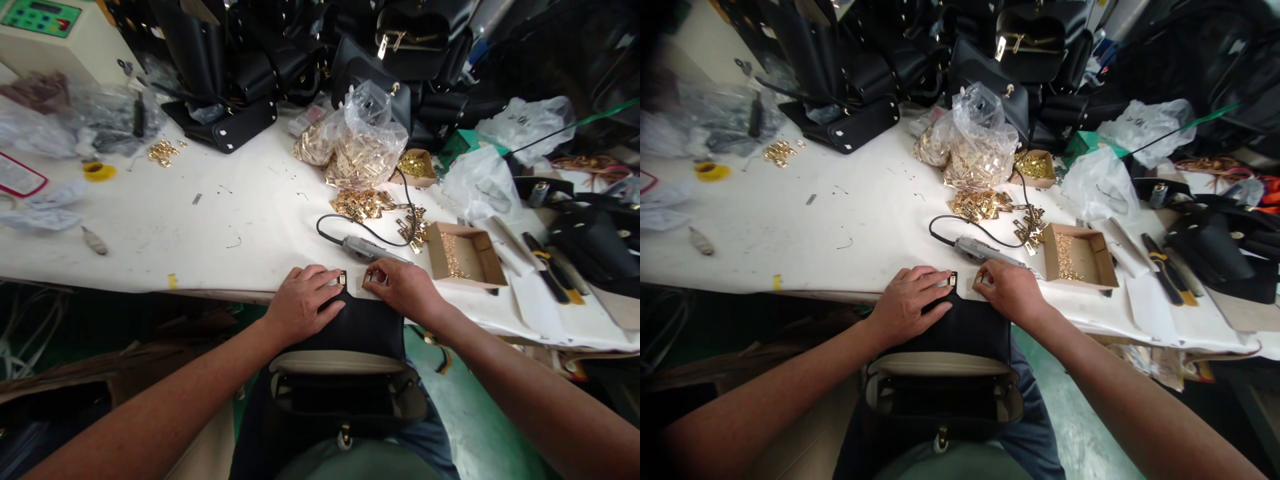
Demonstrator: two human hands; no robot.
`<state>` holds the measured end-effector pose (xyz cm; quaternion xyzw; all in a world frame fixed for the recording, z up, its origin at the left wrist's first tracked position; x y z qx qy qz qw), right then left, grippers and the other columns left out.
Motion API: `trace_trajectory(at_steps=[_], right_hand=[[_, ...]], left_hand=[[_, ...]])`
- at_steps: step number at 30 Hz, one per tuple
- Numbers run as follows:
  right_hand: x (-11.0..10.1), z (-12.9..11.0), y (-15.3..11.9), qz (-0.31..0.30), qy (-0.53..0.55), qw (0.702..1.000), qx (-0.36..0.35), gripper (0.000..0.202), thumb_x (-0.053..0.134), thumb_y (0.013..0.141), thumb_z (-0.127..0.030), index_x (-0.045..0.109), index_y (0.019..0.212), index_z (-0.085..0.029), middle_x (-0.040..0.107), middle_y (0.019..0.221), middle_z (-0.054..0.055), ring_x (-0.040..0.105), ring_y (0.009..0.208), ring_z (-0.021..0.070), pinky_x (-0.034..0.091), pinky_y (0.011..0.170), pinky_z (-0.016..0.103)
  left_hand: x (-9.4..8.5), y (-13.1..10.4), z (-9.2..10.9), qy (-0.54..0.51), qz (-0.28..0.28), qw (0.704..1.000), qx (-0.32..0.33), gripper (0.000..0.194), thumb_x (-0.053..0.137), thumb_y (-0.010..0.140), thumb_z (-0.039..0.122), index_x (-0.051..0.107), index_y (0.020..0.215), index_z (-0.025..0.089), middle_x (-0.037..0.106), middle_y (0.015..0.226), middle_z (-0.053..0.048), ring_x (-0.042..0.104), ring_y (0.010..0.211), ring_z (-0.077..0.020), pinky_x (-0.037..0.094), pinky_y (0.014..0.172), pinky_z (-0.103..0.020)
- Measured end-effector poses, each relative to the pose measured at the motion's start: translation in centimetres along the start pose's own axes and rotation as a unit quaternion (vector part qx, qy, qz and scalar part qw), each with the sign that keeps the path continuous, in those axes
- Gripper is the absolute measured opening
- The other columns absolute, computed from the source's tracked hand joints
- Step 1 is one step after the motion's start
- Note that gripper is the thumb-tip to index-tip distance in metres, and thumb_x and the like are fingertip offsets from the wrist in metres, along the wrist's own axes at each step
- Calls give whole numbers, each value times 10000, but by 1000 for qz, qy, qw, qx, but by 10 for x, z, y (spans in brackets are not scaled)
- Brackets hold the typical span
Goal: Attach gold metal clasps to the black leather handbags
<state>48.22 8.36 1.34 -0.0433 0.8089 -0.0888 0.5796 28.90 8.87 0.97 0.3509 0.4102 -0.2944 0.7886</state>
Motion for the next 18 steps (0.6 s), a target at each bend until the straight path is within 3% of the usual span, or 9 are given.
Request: trace_trajectory(at_steps=[5, 9, 18], right_hand=[[-2, -4, -2, 11, 183, 983, -13, 101, 685, 888, -341, 726, 891, -248, 760, 838, 8, 675, 740, 178, 491, 698, 293], [12, -7, 5, -57, 368, 926, 66, 200, 692, 867, -405, 735, 899, -212, 745, 720, 8, 673, 623, 157, 534, 602, 271], [29, -25, 19, -93, 411, 903, 87, 160, 691, 871, -358, 714, 869, -200, 718, 652, 12, 638, 562, 137, 511, 536, 242]], left_hand=[[-1, 0, 0, -5, 3, 1000, 0, 262, 609, 993, 396, 745, 1150, 236, 685, 1384, -57, 586, 1226, -285, 460, 924, -460], [0, -1, 0, -3, -3, 1000, 1, 277, 590, 1004, 408, 744, 1153, 233, 681, 1390, -61, 585, 1224, -290, 451, 924, -459], [-1, -1, 1, 1, 0, 1000, 3, 273, 582, 1009, 398, 746, 1145, 228, 675, 1385, -63, 581, 1242, -277, 440, 926, -447]])
Point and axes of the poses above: each hand's wrist, its own y-axis towards the middle knuckle, its own x-axis out of the palm, z = x × y, the point moved 8 cm from there along y, towards the middle knuckle
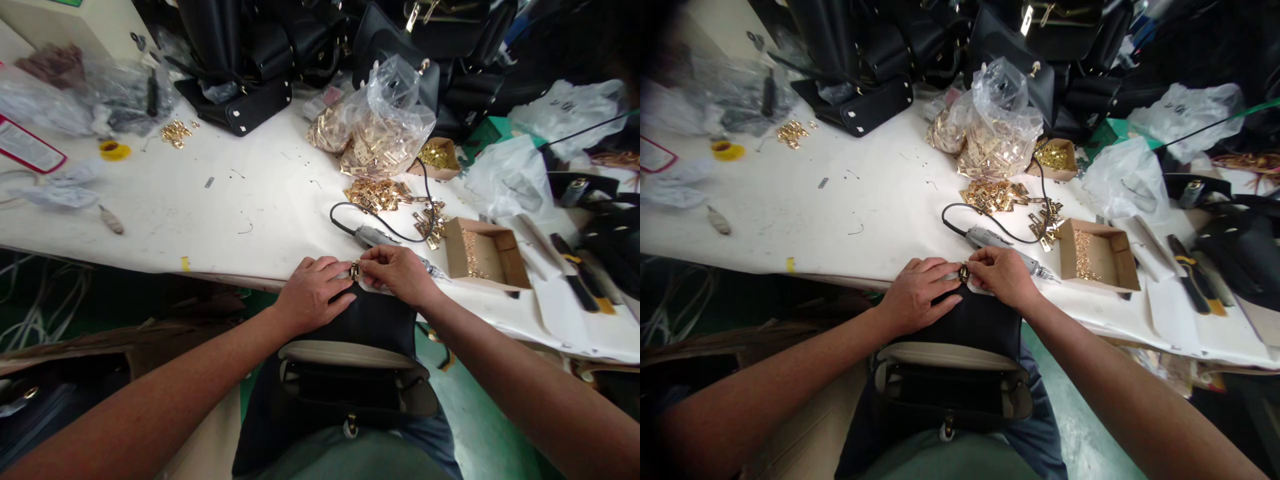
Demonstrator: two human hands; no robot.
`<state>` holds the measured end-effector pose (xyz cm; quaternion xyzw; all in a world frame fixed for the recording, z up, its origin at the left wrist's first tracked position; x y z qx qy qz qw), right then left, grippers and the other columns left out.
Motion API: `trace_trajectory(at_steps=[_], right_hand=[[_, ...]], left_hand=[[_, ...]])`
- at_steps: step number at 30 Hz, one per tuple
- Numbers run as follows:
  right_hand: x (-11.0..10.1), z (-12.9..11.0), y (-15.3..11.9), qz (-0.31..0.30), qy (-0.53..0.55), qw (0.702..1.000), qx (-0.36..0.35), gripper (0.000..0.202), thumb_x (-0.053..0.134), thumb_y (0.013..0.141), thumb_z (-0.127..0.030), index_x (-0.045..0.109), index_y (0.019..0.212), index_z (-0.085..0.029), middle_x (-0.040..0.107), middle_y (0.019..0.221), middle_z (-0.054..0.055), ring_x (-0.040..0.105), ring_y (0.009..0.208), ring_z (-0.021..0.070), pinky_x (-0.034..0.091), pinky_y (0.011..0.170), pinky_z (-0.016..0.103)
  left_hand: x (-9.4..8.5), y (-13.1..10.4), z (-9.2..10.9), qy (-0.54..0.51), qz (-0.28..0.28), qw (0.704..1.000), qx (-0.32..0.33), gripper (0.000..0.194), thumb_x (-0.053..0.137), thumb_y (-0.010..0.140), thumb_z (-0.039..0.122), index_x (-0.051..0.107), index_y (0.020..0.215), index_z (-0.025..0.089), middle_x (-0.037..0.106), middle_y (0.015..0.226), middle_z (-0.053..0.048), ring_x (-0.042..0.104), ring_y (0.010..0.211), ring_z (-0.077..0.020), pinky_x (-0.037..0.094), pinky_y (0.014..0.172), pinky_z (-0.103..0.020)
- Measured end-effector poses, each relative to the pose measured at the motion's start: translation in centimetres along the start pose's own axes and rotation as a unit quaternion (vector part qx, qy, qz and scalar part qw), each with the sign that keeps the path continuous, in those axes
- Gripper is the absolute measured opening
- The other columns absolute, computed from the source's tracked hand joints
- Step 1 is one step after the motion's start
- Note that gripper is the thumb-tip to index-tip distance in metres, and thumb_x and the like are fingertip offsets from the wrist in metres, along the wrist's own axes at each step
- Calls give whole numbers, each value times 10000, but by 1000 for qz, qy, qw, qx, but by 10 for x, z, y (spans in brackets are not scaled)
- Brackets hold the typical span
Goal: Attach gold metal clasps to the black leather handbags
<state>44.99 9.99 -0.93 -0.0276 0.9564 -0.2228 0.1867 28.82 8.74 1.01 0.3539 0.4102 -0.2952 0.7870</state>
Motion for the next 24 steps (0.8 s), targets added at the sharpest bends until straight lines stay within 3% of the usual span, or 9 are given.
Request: trace_trajectory(at_steps=[16, 19, 24], right_hand=[[1, 6, 4, 9, 10, 999, 36, 178, 687, 894, -329, 718, 916, -156, 695, 638, 3, 601, 525, 103, 493, 510, 195], [2, 2, 4, 3, -25, 1000, 17, 174, 683, 888, -334, 739, 910, -170, 690, 633, -2, 584, 522, 103, 450, 495, 200], [3, -5, 3, 21, -95, 995, -15, 143, 682, 883, -315, 743, 863, -187, 691, 621, -16, 574, 504, 103, 413, 493, 218]], left_hand=[[0, 0, -7, -31, 15, 999, -26, 340, 673, 962, 420, 683, 1209, 188, 754, 1220, -82, 638, 1184, -266, 456, 921, -431], [1, 0, -7, -25, 8, 999, -31, 397, 673, 960, 426, 657, 1274, 185, 753, 1203, -89, 635, 1179, -267, 460, 917, -437], [3, 0, -5, -24, 1, 1000, -12, 328, 632, 991, 415, 690, 1252, 225, 728, 1309, -52, 611, 1201, -260, 458, 917, -441]])
Point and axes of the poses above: each hand's wrist, its own y-axis towards the middle knuckle, its own x-axis out of the palm, z = x × y, the point moved 8 cm from there along y, towards the middle knuckle
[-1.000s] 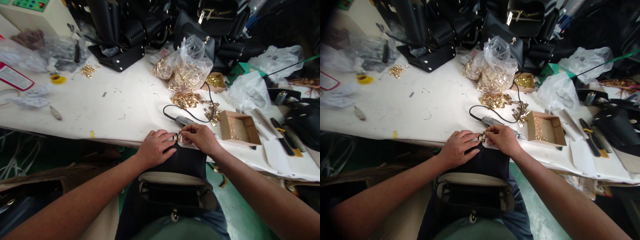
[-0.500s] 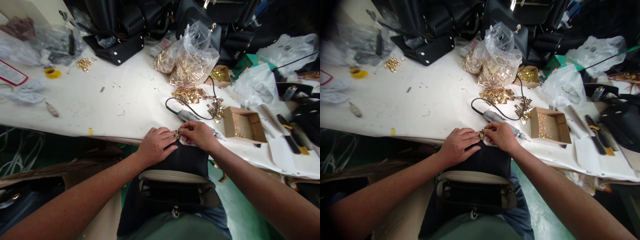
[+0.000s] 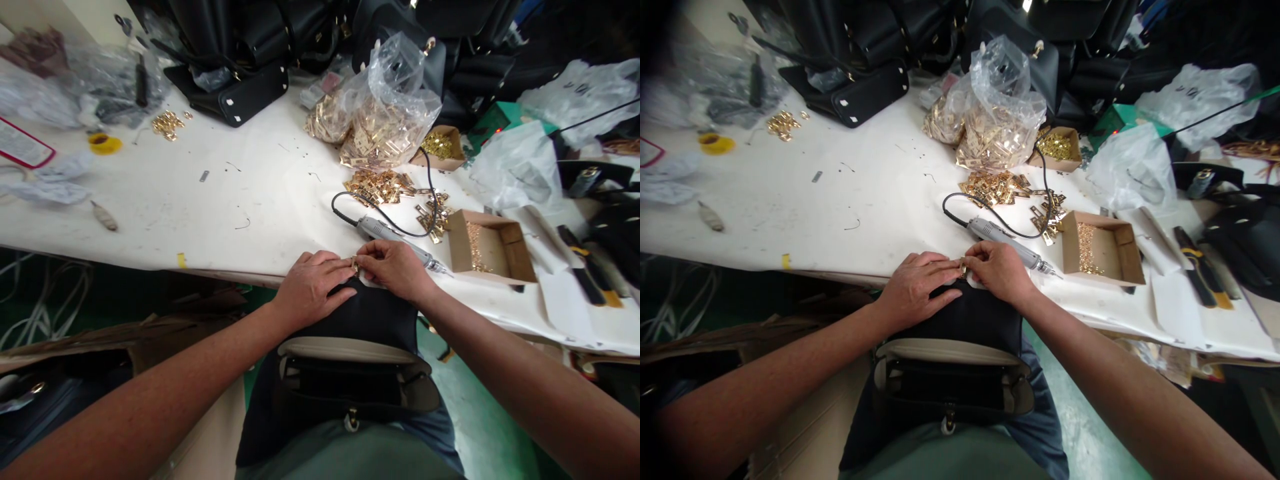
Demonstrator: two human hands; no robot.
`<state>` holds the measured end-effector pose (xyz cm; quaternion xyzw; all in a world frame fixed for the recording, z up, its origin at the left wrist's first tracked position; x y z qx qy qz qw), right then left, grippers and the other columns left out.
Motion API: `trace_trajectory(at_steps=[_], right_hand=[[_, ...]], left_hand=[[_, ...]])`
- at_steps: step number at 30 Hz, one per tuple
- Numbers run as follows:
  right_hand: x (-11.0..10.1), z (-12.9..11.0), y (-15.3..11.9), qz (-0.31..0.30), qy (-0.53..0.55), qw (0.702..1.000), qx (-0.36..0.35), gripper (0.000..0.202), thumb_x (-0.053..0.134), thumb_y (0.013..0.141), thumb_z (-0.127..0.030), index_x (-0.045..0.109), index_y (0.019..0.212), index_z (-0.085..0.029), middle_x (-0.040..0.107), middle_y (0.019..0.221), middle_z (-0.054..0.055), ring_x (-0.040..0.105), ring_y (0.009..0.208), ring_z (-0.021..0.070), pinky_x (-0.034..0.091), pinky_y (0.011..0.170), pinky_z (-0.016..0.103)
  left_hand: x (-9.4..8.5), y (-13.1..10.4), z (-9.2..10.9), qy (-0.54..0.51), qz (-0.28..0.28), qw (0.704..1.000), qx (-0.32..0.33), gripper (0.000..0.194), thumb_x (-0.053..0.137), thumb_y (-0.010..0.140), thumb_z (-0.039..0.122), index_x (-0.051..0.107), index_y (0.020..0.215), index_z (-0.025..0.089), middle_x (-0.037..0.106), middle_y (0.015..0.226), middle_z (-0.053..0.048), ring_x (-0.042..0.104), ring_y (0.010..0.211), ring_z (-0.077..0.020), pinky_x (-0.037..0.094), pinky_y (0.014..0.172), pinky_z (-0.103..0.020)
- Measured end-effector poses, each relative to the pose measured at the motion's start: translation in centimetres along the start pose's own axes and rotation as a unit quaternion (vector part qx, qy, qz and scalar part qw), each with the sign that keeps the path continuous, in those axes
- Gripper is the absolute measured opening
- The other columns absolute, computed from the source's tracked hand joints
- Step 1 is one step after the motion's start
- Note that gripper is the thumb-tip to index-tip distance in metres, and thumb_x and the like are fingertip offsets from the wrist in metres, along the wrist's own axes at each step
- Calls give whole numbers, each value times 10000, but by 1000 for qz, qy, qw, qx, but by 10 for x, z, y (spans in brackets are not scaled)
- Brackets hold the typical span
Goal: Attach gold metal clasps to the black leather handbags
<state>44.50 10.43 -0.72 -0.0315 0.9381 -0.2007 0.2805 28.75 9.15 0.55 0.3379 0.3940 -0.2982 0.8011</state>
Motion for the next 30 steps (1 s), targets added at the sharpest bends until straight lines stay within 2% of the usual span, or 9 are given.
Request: trace_trajectory(at_steps=[8, 21, 30], right_hand=[[-1, -4, 1, 26, -68, 997, -30, 130, 673, 893, -292, 742, 839, -196, 729, 696, -8, 630, 574, 125, 436, 563, 242], [-1, -7, 3, 46, -89, 994, -43, 101, 674, 866, -242, 749, 818, -193, 738, 706, 1, 627, 585, 132, 429, 582, 249], [-1, -5, 5, 22, -78, 996, -38, 129, 678, 873, -292, 747, 842, -189, 752, 755, 27, 627, 584, 142, 445, 565, 255]], left_hand=[[1, 1, -1, -6, 3, 1000, 3, 313, 633, 988, 415, 722, 1225, 229, 731, 1292, -69, 601, 1188, -265, 470, 925, -443], [0, 3, 0, -3, -15, 1000, 1, 318, 622, 992, 406, 714, 1222, 206, 712, 1291, -84, 591, 1180, -273, 477, 937, -443], [2, 2, 6, 49, -27, 998, 22, 329, 574, 1016, 393, 690, 1262, 208, 693, 1343, -88, 588, 1202, -290, 464, 895, -455]])
Point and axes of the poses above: each hand's wrist, its own y-axis towards the middle knuckle, its own x-axis out of the palm, z = x × y, the point moved 8 cm from there along y, towards the middle knuckle
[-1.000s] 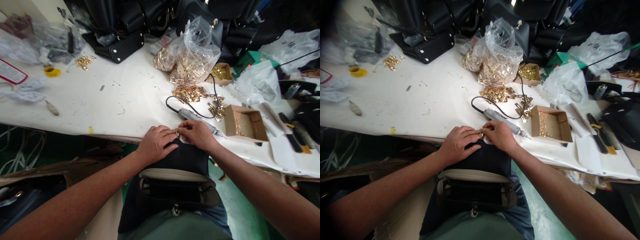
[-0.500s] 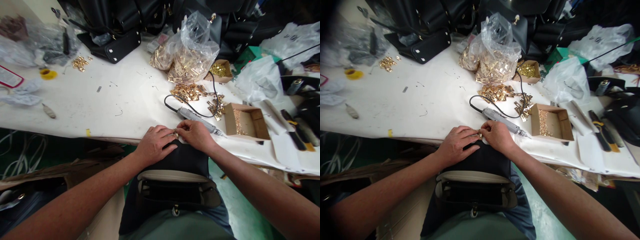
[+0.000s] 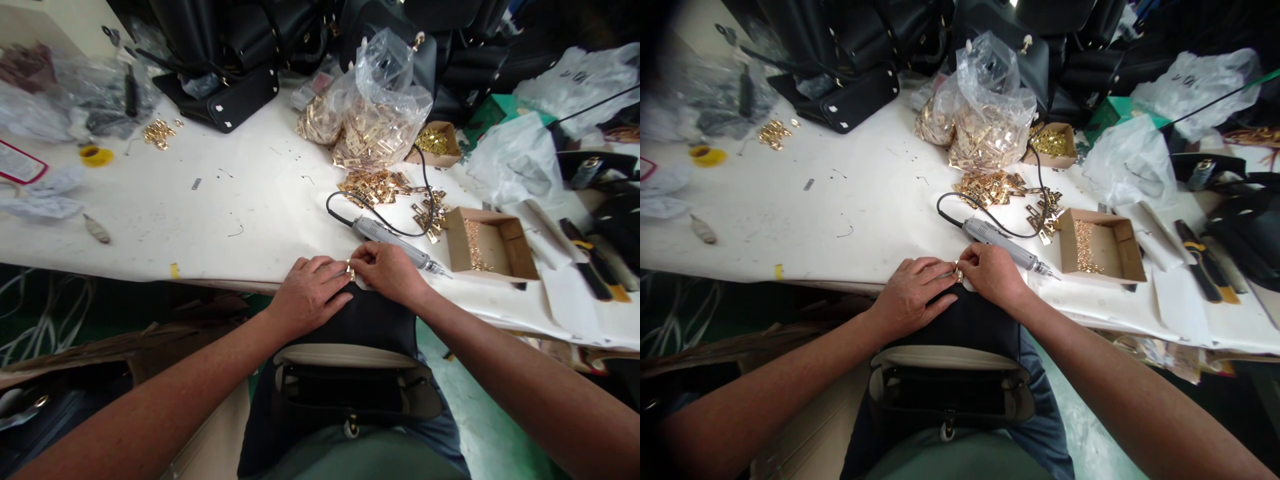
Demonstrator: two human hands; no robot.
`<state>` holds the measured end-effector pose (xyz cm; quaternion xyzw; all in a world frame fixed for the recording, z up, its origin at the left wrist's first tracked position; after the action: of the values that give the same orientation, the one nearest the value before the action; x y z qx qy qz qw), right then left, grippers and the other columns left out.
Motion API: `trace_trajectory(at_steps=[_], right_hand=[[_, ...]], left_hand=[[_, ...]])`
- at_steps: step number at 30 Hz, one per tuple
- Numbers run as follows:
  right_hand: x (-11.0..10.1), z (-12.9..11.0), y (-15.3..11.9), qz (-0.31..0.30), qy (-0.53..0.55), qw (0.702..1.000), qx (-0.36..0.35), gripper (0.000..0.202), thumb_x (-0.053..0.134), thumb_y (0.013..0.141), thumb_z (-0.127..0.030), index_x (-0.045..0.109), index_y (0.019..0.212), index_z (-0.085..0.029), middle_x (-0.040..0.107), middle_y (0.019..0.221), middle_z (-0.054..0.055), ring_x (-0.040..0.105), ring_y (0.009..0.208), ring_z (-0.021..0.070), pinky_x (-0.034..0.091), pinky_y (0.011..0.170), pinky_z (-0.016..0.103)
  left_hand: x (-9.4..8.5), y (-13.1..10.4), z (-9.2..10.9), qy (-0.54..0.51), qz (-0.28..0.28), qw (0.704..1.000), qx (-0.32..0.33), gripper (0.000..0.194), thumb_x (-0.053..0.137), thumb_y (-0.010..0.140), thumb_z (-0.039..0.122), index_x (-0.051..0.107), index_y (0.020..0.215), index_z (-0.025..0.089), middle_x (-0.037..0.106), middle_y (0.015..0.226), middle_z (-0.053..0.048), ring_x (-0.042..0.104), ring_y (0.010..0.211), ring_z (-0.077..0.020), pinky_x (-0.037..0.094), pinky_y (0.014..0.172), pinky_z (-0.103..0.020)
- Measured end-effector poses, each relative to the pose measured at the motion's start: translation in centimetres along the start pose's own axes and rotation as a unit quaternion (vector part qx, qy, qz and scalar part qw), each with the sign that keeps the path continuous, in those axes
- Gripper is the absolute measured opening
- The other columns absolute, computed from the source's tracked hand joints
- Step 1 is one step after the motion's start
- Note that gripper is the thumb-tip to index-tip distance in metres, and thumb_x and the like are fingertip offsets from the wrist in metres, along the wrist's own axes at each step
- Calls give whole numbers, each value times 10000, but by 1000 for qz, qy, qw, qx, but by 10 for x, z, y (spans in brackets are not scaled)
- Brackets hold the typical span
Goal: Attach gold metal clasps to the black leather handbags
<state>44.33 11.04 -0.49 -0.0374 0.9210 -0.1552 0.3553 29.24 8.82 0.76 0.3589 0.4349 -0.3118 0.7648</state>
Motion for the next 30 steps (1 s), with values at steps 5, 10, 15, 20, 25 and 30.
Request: trace_trajectory(at_steps=[5, 10, 15, 20, 25, 30], right_hand=[[3, 3, -1, -58, 59, 996, 26, 168, 613, 898, -288, 761, 895, -209, 698, 624, 0, 647, 543, 155, 482, 533, 252], [0, 4, -1, -36, 62, 997, 38, 139, 626, 859, -266, 747, 876, -201, 722, 671, 2, 639, 535, 142, 466, 504, 236], [2, 5, 0, -31, 52, 998, 35, 148, 627, 848, -268, 757, 847, -196, 714, 652, -6, 616, 521, 131, 438, 491, 226], [2, 4, -1, -27, 63, 998, 13, 169, 620, 869, -284, 764, 871, -196, 707, 668, -14, 596, 538, 126, 442, 531, 233], [3, 3, -1, -29, 64, 998, -1, 184, 603, 891, -295, 758, 891, -197, 708, 683, -12, 589, 550, 130, 436, 545, 243], [4, 3, -2, -34, 61, 998, -5, 193, 589, 908, -301, 752, 902, -198, 705, 690, -12, 593, 564, 134, 436, 559, 249]], left_hand=[[-2, 1, 4, 18, -7, 1000, 4, 330, 588, 1005, 369, 685, 1271, 200, 686, 1344, -90, 587, 1199, -285, 466, 898, -457], [-3, 1, 4, 22, -2, 1000, 5, 324, 572, 1015, 356, 670, 1280, 198, 682, 1360, -74, 587, 1196, -270, 453, 903, -453], [-1, -1, 3, 16, 3, 1000, 2, 330, 552, 1028, 366, 656, 1294, 201, 689, 1359, -65, 581, 1211, -271, 439, 913, -454], [1, -2, 2, 22, 0, 1000, 5, 345, 546, 1032, 371, 646, 1315, 201, 686, 1370, -66, 579, 1221, -272, 433, 911, -460], [2, -2, 3, 37, 2, 999, 6, 349, 556, 1027, 375, 652, 1313, 197, 688, 1361, -83, 579, 1223, -275, 438, 913, -462], [3, -2, 4, 40, 6, 999, 10, 342, 547, 1033, 375, 651, 1307, 199, 691, 1357, -76, 581, 1222, -275, 435, 915, -460]])
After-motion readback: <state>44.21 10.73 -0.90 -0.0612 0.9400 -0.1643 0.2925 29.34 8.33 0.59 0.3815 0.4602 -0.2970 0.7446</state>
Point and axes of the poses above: each hand's wrist, its own y-axis towards the middle knuckle, its own x-axis out of the palm, z = x × y, the point moved 8 cm from there along y, towards the middle knuckle
